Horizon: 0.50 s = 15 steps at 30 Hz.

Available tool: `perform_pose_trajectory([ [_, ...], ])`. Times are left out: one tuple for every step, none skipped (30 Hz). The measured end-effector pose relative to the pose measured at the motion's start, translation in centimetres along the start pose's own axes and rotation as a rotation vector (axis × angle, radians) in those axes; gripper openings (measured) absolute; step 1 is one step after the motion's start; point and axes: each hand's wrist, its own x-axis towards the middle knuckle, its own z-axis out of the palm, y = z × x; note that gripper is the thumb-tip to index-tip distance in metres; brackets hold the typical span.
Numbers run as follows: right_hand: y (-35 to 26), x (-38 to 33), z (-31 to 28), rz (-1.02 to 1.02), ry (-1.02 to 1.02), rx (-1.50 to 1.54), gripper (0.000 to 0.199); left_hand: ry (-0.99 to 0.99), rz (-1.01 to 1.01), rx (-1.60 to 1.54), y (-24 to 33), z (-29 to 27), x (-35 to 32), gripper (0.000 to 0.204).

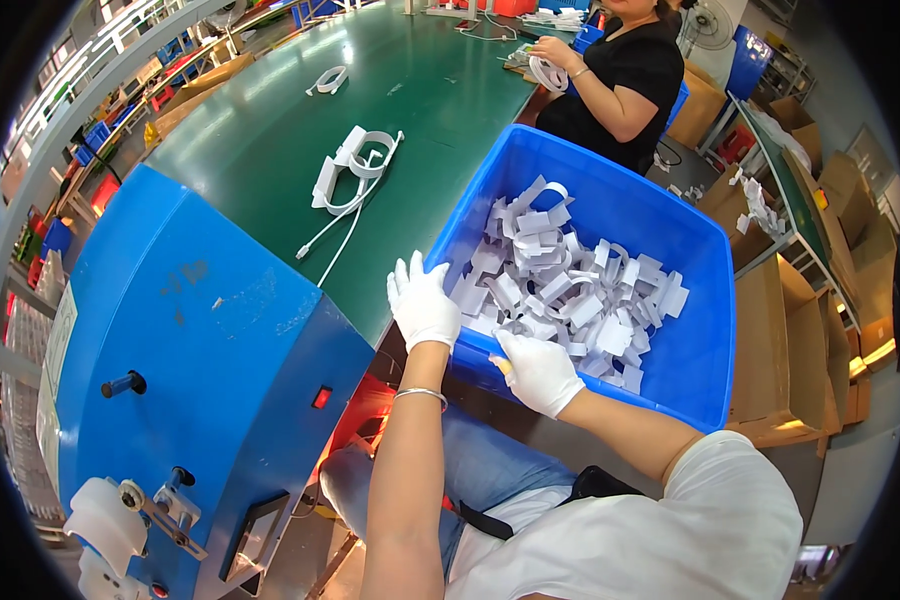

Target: Using an assembly machine to process white plastic components and wires on a factory production line.

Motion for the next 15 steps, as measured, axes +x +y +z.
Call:
perform_pose_trajectory([
  [0.1, 0.0, 0.0, -0.004, 0.001, -0.002, 0.030, -0.004, 0.005, 0.001, 0.2, -0.1, 0.0, 0.037],
  [0.2, -0.1, -0.1, 0.002, 0.003, 0.001, 0.030, -0.020, -0.011, -0.006, 0.3, -0.3, 0.0, 0.043],
  [0.1, 0.0, -0.2, 0.002, -0.010, -0.002, 0.030, -0.032, -0.027, -0.011, 0.4, -0.4, 0.0, 0.050],
  [0.1, 0.0, -0.2, 0.002, -0.023, -0.005, 0.030, -0.031, -0.022, -0.008, 0.4, -0.4, -0.1, 0.050],
  [0.2, -0.1, -0.1, 0.004, -0.019, -0.003, 0.030, -0.037, -0.027, -0.011, 0.4, -0.4, -0.2, 0.051],
  [0.2, -0.2, 0.2, -0.003, -0.013, -0.007, 0.031, -0.040, -0.036, -0.011, 0.3, -0.5, -0.2, 0.051],
  [0.2, -0.2, 0.3, -0.012, -0.009, -0.011, 0.031, -0.038, -0.036, -0.007, 0.2, -0.5, -0.1, 0.051],
  [0.3, 0.1, 0.3, -0.015, -0.007, -0.007, 0.031, -0.030, -0.036, -0.012, 0.2, -0.5, 0.1, 0.051],
  [0.3, 0.0, 0.2, -0.012, -0.014, 0.011, 0.033, -0.032, -0.038, -0.019, 0.2, -0.5, -0.3, 0.051],
  [0.3, -0.1, 0.1, -0.009, -0.021, 0.028, 0.036, -0.038, -0.043, -0.016, 0.1, -0.4, -0.3, 0.051],
  [0.2, -0.2, -0.2, -0.009, -0.029, 0.033, 0.036, -0.028, -0.031, -0.015, 0.1, -0.4, -0.1, 0.051],
  [0.2, -0.1, -0.8, 0.003, -0.051, 0.093, 0.039, -0.014, -0.015, -0.015, 0.2, -0.3, 0.1, 0.051],
  [0.4, 0.0, -1.2, 0.015, -0.073, 0.153, 0.042, -0.017, -0.017, -0.015, 0.3, -0.4, 0.0, 0.051],
  [0.9, 0.0, -1.3, 0.016, -0.076, 0.154, 0.042, -0.018, -0.017, -0.016, 0.4, -0.4, -0.1, 0.051],
  [1.8, 0.2, -1.3, 0.005, -0.119, 0.332, 0.045, -0.013, -0.013, -0.016, 0.4, -0.5, 0.1, 0.051],
])
